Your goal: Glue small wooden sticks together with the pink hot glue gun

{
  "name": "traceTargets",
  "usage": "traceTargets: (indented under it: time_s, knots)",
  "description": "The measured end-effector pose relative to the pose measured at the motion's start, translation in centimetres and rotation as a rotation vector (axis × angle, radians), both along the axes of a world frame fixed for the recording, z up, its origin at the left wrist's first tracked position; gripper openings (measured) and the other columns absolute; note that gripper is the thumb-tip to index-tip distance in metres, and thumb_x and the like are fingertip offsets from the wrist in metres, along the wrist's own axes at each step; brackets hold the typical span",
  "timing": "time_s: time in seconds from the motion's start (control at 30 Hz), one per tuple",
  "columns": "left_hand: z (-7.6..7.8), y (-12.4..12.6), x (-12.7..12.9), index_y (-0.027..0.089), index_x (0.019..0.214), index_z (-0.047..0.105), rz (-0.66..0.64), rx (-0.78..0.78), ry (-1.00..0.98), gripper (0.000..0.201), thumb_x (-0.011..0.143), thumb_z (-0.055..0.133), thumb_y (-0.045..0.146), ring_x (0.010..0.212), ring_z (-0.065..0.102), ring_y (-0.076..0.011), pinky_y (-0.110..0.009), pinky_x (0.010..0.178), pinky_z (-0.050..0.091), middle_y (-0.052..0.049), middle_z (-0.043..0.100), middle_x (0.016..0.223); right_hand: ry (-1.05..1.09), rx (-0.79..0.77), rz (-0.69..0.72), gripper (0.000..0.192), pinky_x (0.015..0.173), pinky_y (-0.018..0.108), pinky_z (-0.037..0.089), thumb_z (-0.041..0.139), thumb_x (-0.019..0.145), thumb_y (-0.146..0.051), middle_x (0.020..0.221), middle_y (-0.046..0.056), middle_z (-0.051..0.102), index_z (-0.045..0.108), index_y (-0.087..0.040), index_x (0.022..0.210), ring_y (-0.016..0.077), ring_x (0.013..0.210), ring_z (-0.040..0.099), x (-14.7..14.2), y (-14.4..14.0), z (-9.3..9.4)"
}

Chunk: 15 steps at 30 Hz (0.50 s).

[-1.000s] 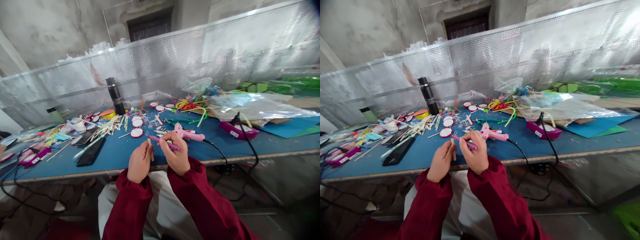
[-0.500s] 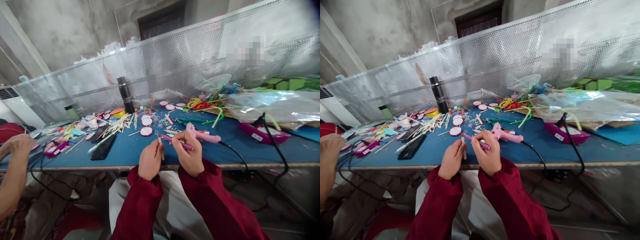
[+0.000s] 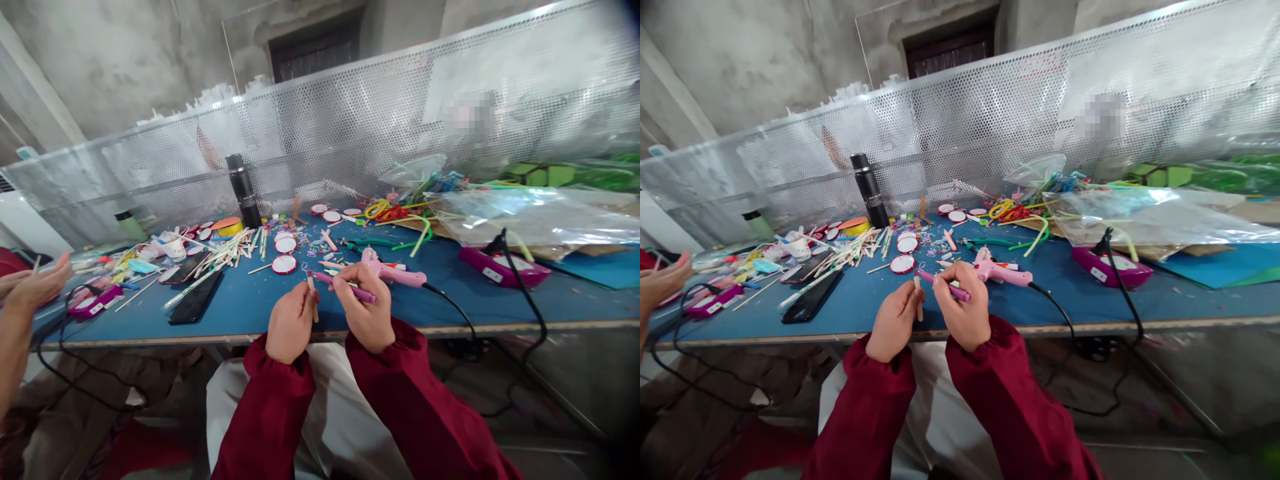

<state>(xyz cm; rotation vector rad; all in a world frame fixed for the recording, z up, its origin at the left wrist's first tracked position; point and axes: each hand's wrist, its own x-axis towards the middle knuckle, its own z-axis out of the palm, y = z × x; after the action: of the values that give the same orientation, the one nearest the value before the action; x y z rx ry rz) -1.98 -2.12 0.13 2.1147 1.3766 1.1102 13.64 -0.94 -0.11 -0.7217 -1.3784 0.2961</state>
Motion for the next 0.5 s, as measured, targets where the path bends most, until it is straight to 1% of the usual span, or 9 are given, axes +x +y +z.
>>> traceTargets:
  time_s: [0.33, 0.5]
  knots:
    - [0.12, -0.09, 0.05, 0.023, 0.086, 0.054, 0.016, 0.013, 0.036, 0.035, 0.109, 0.034, 0.041, 0.070, 0.060, -0.0182, -0.029, 0.070, 0.038, 0.000, 0.063, 0.071, 0.000, -0.016, 0.015, 0.020, 0.072, 0.035, 0.049, 0.059, 0.096, -0.025, 0.074, 0.000, 0.064, 0.060, -0.024, 0.076, 0.0182, 0.073, 0.062, 0.03, 0.00, -0.09]
    - [0.09, -0.08, 0.08, 0.023, 0.086, 0.054, 0.016, 0.018, 0.036, 0.035, 0.110, 0.034, 0.040, 0.069, 0.059, -0.0178, -0.029, 0.070, 0.038, 0.001, 0.063, 0.071, 0.009, -0.014, 0.016, 0.020, 0.072, 0.035, 0.047, 0.059, 0.096, -0.024, 0.073, 0.000, 0.063, 0.060, -0.024, 0.076, 0.0182, 0.071, 0.060, 0.07, -0.01, -0.13]
